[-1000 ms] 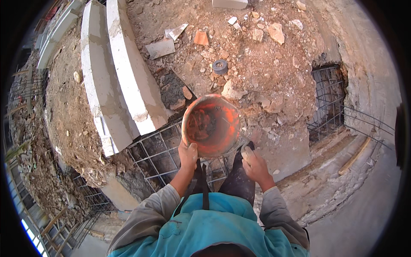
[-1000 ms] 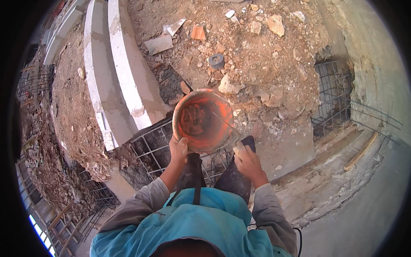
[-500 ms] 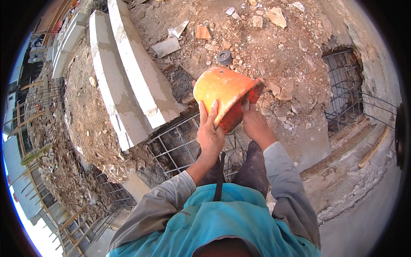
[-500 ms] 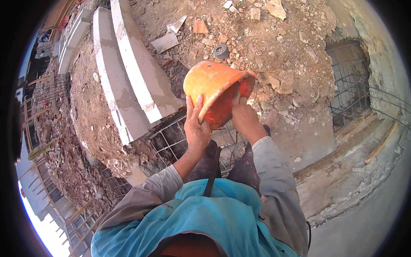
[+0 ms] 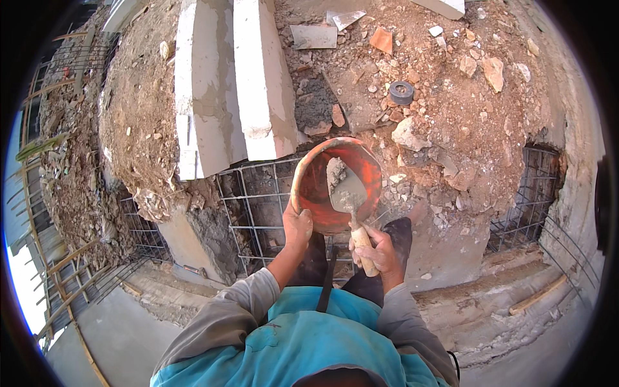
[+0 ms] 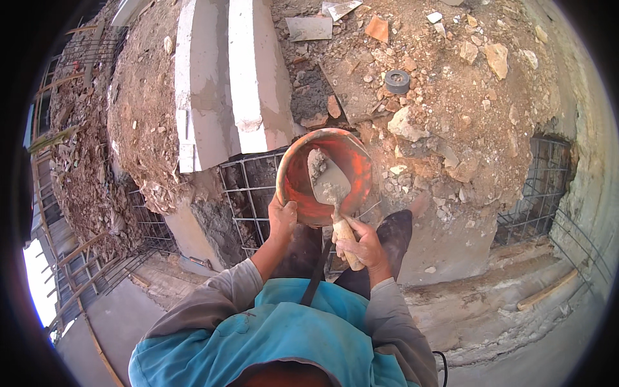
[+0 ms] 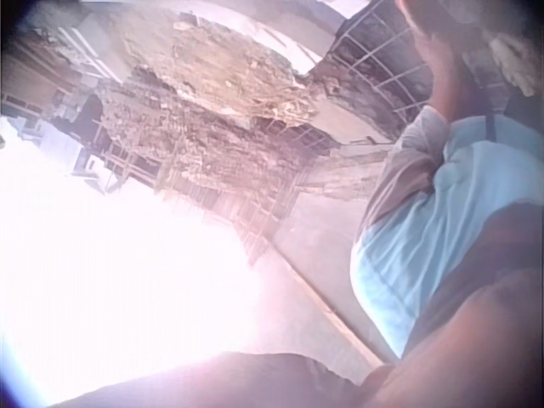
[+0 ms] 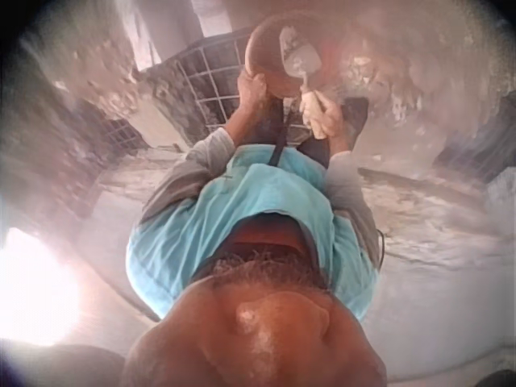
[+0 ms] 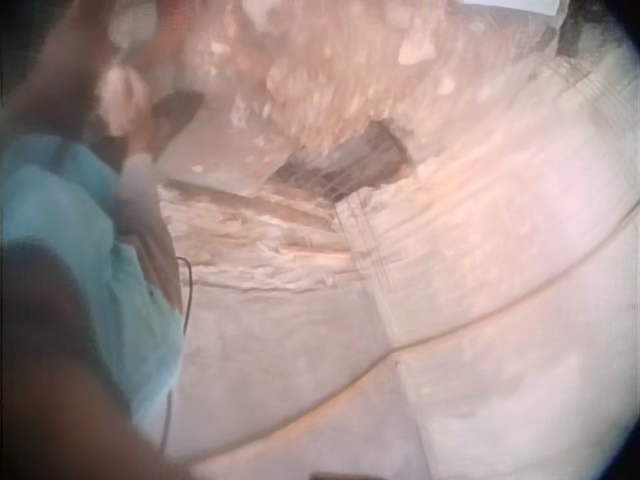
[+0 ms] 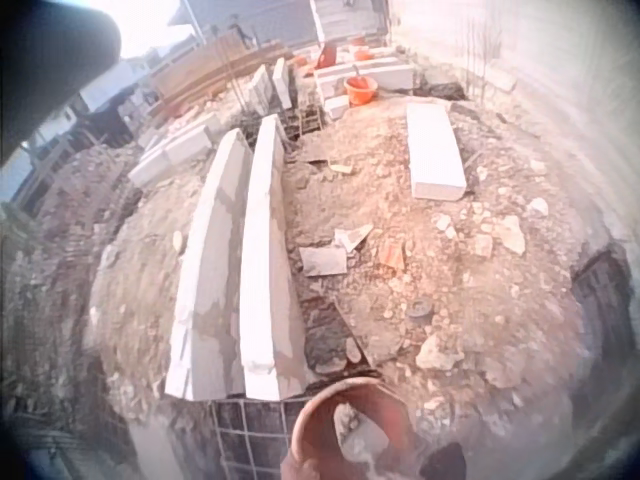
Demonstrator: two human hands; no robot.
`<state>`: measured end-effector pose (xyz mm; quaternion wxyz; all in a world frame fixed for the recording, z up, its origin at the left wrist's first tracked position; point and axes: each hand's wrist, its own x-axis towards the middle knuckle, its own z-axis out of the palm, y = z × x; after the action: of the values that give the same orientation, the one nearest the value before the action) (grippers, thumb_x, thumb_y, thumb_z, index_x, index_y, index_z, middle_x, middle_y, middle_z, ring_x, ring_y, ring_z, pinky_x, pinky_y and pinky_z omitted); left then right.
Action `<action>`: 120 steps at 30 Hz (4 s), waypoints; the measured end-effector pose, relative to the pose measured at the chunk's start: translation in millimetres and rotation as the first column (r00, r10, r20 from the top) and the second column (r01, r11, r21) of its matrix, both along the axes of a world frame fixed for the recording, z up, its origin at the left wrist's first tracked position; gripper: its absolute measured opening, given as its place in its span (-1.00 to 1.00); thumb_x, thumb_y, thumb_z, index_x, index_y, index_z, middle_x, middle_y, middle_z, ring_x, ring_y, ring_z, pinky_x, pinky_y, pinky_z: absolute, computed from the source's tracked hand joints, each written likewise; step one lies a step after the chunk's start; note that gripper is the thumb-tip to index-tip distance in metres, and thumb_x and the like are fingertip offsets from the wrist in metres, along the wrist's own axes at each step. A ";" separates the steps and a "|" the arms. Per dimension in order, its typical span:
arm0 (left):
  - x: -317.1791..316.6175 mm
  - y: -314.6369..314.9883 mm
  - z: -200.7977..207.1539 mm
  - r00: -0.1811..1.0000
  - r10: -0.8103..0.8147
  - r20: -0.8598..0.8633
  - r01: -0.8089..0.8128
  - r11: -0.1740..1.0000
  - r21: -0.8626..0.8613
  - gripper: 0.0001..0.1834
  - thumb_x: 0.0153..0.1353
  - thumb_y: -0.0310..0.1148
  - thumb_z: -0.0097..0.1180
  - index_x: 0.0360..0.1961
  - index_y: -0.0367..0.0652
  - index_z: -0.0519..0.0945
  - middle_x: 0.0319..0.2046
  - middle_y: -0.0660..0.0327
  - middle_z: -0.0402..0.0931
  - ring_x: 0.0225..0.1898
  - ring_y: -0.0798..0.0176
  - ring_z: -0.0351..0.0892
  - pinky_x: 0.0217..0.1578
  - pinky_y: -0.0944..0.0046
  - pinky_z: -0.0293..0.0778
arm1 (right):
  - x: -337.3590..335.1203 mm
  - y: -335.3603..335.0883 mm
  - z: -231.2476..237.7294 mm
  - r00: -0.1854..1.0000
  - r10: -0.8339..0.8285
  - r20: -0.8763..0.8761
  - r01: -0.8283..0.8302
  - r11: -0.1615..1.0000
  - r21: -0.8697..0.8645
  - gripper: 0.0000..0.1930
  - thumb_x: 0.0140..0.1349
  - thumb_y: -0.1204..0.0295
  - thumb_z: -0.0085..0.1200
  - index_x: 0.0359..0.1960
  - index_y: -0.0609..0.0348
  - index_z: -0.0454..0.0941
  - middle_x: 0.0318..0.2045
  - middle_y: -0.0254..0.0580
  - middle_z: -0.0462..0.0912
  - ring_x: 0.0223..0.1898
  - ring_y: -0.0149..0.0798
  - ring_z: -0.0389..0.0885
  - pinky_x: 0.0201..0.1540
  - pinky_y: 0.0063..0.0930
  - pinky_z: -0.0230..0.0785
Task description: The person applies mortar from a bucket with a trowel onto a brick and a concrete surface, then positions the brick by hand on top of a structure.
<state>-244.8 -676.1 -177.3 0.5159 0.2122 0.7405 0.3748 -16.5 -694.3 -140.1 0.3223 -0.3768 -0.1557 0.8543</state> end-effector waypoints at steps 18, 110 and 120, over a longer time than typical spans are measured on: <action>15.3 36.0 -65.5 0.997 0.057 0.044 -0.041 0.949 -0.314 -0.60 0.01 -0.63 -0.05 -0.05 -0.26 0.53 -0.39 0.13 0.53 -0.49 0.15 0.61 -0.55 0.10 0.61 | 106.1 -51.7 -28.4 0.360 -0.089 0.929 0.169 0.985 0.029 -0.45 0.02 0.35 0.21 0.05 0.41 0.46 -0.27 0.30 0.62 -0.16 0.24 0.62 -0.08 -0.03 0.45; 355.6 397.8 214.7 0.445 -0.878 -0.176 0.838 0.478 -0.265 0.17 0.08 0.25 0.23 0.47 -0.28 -0.04 0.36 -0.27 0.15 0.36 -0.23 0.21 0.30 0.05 0.22 | 613.8 456.7 224.2 -0.028 -0.174 0.984 -0.533 0.836 0.132 -0.50 0.25 0.26 0.16 0.13 0.36 0.47 -0.19 0.12 0.69 -0.16 0.02 0.67 -0.10 -0.18 0.48; 259.4 412.0 316.8 0.153 -0.964 0.218 0.883 0.034 -0.469 -0.05 0.15 0.33 0.06 0.31 -0.26 0.35 0.22 -0.21 0.39 0.29 -0.23 0.33 0.26 -0.05 0.26 | 588.0 360.9 363.7 0.376 0.214 0.902 -0.145 0.974 -0.171 -0.47 0.39 0.04 -0.06 0.01 0.35 0.57 -0.12 0.04 0.68 -0.08 -0.06 0.66 0.01 -0.16 0.45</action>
<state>14.6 -264.1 139.5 0.6065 0.5274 0.5291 -0.2719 571.5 -333.4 223.6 0.0773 -0.7738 -0.3197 0.5414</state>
